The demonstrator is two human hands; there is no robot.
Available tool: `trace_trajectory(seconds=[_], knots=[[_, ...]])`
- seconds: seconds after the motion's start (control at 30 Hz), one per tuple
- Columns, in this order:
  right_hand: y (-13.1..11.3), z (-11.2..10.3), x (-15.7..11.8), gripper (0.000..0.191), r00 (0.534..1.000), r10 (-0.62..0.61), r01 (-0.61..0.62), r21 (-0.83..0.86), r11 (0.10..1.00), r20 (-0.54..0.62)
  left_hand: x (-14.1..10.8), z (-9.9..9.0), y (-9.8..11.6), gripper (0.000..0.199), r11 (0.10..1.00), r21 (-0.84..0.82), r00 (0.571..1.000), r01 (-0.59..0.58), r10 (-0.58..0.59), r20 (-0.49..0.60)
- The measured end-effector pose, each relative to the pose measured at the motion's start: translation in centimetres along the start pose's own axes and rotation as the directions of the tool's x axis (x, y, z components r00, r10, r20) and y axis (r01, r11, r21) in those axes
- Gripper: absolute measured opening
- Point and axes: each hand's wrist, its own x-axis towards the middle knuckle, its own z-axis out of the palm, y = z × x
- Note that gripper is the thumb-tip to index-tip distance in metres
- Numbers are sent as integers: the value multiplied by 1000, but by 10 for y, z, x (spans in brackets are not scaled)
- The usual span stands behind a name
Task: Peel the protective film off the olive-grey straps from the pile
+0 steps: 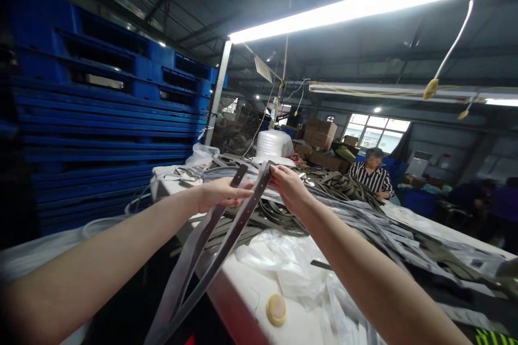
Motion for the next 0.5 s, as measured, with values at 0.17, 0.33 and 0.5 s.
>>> trace_trajectory(seconds=[0.17,0.33,0.5], knots=[[22,6,2,43,984,159,-162,39,986,86,2,6,-16,42,995,26,996,92,-92,22],[70,9,-57,41,654,518,-603,-34,797,551,9,-5,-31,46,997,38,990,67,-62,-125],[108,-33,-125,42,285,666,-605,-409,683,690,20,-71,-56,43,983,3,828,182,-151,-539]])
